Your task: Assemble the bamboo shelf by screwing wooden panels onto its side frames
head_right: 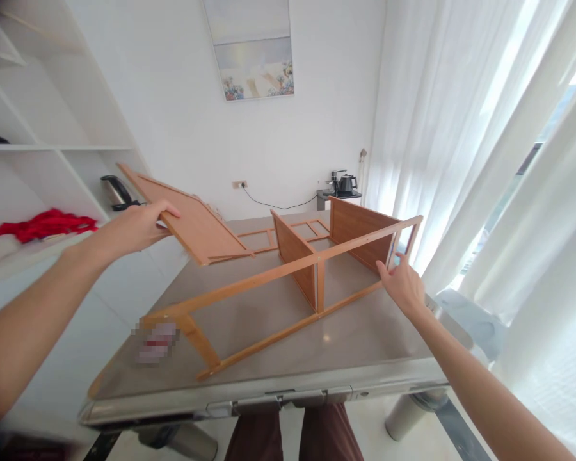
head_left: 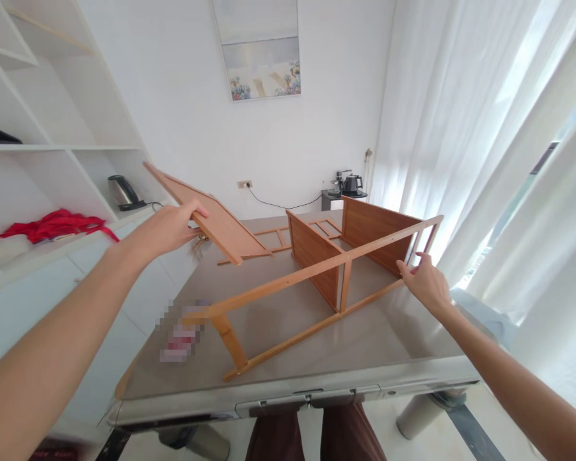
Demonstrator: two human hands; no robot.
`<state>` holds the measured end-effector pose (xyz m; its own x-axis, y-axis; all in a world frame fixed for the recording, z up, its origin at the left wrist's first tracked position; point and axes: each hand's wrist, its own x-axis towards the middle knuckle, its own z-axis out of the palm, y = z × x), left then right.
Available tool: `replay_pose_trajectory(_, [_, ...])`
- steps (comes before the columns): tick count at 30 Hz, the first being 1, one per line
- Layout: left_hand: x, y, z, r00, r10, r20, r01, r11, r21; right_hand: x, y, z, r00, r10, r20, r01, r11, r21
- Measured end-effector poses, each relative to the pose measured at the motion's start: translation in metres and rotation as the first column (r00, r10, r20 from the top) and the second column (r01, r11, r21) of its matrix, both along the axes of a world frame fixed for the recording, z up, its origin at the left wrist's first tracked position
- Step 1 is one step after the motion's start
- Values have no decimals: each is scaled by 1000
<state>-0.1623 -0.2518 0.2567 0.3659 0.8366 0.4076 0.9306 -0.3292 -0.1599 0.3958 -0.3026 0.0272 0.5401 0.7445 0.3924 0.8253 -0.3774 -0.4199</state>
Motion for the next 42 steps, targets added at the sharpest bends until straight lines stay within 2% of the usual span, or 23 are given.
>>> replay_pose_trajectory(3, [4,4,2,999,-26,-31,24,998,-53,-21,-29,-14,996,82,18,-84,984,160])
replay_pose_trajectory(4, [6,7,2,998,-62,-34,59,995,-76,-29,-37,-17,991,130,20,-132,975,179])
replay_pose_trajectory(7, [10,22,-2,1000,-4,-30,0,990,-143,-60,-54,-21,968,249,23,-248,945,214])
replay_pose_trajectory(9, [11,33,-6,999,-24,-30,17,977,-213,-87,-61,-21,930,367,32,-365,905,220])
replay_pose_trajectory(11, [11,41,-11,999,-28,-35,19,968,-248,-120,-64,-22,838,545,12,-538,822,186])
replay_pose_trajectory(14, [11,49,-20,999,-21,-37,11,967,-255,-174,-59,-24,668,740,-77,-718,669,192])
replay_pose_trajectory(18, [13,56,-32,997,-47,-69,25,956,-292,-237,-35,-26,522,843,-132,-820,539,195])
replay_pose_trajectory(23, [15,62,-46,991,-77,-113,30,927,-374,-289,-5,-31,443,886,-141,-857,464,223])
replay_pose_trajectory(26, [12,62,-50,987,-99,-124,45,925,-377,-305,-5,-39,392,909,-141,-874,416,251])
replay_pose_trajectory(30, [7,58,-48,983,-77,-166,11,931,-365,-313,-19,-45,333,933,-139,-900,359,249])
replay_pose_trajectory(32, [5,55,-47,981,-68,-179,-5,926,-378,-315,-27,-45,309,943,-122,-924,328,198])
replay_pose_trajectory(37, [3,49,-47,983,-118,-140,48,903,-426,-318,-40,-41,236,971,-30,-972,236,-7])
replay_pose_trajectory(40, [1,48,-49,982,-130,-135,59,897,-438,-317,-46,-39,190,982,-4,-980,189,-69])
replay_pose_trajectory(42, [0,49,-50,981,-142,-133,69,892,-447,-317,-49,-38,176,984,14,-979,176,-98])
